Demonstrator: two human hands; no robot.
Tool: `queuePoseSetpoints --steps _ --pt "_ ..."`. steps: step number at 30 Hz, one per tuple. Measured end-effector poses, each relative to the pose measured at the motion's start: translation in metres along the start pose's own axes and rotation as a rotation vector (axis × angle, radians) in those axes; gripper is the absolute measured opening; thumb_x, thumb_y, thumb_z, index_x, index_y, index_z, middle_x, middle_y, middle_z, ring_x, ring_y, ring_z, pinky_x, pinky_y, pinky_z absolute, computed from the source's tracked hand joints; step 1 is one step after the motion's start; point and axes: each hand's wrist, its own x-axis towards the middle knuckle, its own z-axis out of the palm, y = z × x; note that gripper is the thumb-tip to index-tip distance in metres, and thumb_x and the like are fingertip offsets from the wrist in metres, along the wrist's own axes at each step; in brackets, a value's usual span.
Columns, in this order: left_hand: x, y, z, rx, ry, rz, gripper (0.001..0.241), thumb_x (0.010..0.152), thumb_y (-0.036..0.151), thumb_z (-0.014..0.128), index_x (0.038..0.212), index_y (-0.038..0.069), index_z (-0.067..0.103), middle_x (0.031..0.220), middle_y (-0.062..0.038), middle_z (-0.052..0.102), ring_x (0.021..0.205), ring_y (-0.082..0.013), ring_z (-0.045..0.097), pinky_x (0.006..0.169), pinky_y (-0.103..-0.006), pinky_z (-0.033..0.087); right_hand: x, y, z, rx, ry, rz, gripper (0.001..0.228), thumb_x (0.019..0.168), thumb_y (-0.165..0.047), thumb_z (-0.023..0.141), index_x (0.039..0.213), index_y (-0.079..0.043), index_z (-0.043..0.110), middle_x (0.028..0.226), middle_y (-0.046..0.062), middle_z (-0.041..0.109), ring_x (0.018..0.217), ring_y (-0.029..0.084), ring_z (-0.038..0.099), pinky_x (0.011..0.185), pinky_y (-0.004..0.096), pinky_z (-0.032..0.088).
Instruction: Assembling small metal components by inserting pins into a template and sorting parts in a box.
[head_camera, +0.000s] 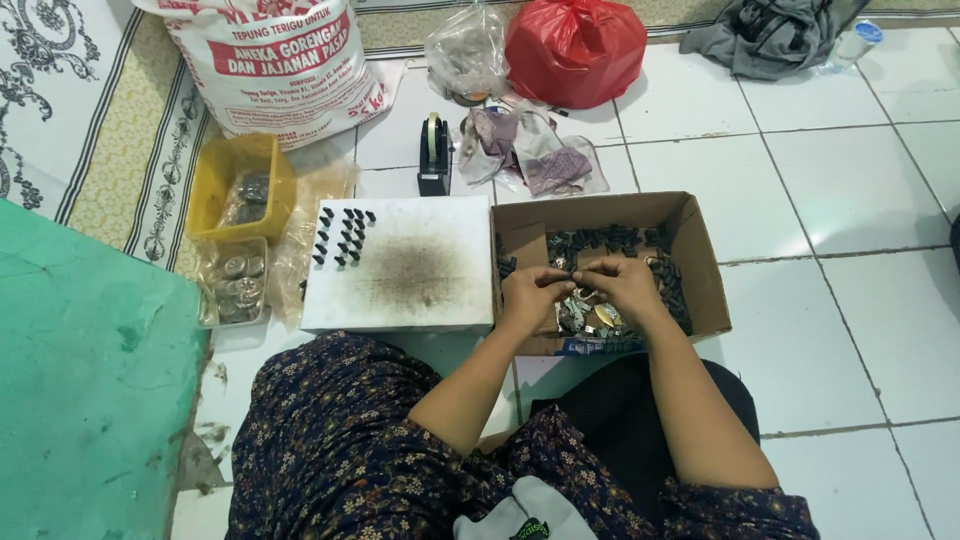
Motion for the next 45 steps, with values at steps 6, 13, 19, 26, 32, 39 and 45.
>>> queuePoseSetpoints --steps 6,13,19,26,32,39,45 --pt "-0.019 0.017 -0.008 -0.125 -0.065 -0.031 0.025 0.086 -0.003 0.077 0.111 -0.005 0.074 0.106 -0.03 0.072 0.094 -0.0309 0.074 0.077 -0.0363 0.064 0.001 0.013 0.001 0.131 -0.042 0.089 0.02 0.084 -0.006 0.079 0.101 0.004 0.073 0.088 0.016 0.073 0.078 0.022 0.071 0.063 0.032 0.064" --pt "-0.019 0.002 -0.017 -0.298 -0.092 -0.074 0.03 0.086 -0.002 0.079 0.114 -0.008 0.072 0.111 -0.031 0.07 0.101 -0.0327 0.072 0.08 -0.0387 0.066 -0.015 0.011 0.004 0.293 -0.064 0.144 0.023 0.087 -0.009 0.076 0.107 0.003 0.072 0.084 0.01 0.071 0.076 0.017 0.066 0.068 0.031 0.062" --pt "-0.045 0.017 -0.038 -0.357 -0.003 -0.076 0.031 0.085 -0.002 0.081 0.114 -0.009 0.072 0.112 -0.03 0.071 0.104 -0.0334 0.071 0.084 -0.0393 0.066 -0.057 -0.016 0.032 0.303 0.09 0.062 0.023 0.091 -0.012 0.077 0.11 -0.001 0.074 0.094 0.015 0.073 0.087 0.023 0.069 0.068 0.031 0.058" --pt "-0.075 0.042 -0.056 -0.398 0.054 -0.059 0.033 0.08 -0.001 0.085 0.11 -0.007 0.074 0.102 -0.025 0.075 0.094 -0.0248 0.074 0.08 -0.0335 0.066 -0.081 -0.027 0.069 0.116 0.121 -0.186 0.015 0.084 -0.009 0.084 0.097 -0.001 0.08 0.078 0.013 0.069 0.077 0.02 0.065 0.06 0.032 0.061" --pt "-0.081 0.034 -0.067 -0.424 0.065 -0.045 0.034 0.077 -0.001 0.087 0.108 -0.007 0.075 0.099 -0.024 0.076 0.09 -0.0222 0.074 0.077 -0.0313 0.066 -0.091 -0.035 0.078 0.112 0.101 -0.205 0.018 0.083 -0.01 0.087 0.098 -0.001 0.08 0.078 0.013 0.066 0.077 0.017 0.063 0.059 0.029 0.06" --pt "-0.083 0.032 -0.07 -0.452 0.064 -0.052 0.035 0.074 -0.002 0.088 0.106 -0.007 0.075 0.095 -0.022 0.077 0.084 -0.0224 0.075 0.075 -0.0311 0.066 -0.098 -0.043 0.082 0.003 0.097 -0.312 0.011 0.085 -0.008 0.085 0.094 -0.003 0.08 0.073 0.014 0.068 0.063 0.017 0.066 0.051 0.027 0.055" --pt "-0.086 0.028 -0.073 -0.479 0.073 -0.055 0.036 0.074 -0.003 0.089 0.107 -0.009 0.074 0.097 -0.025 0.076 0.086 -0.0259 0.075 0.075 -0.0348 0.066 -0.099 -0.045 0.085 -0.127 0.067 -0.35 0.013 0.087 -0.009 0.083 0.097 -0.001 0.08 0.081 0.018 0.07 0.077 0.021 0.069 0.061 0.033 0.061"
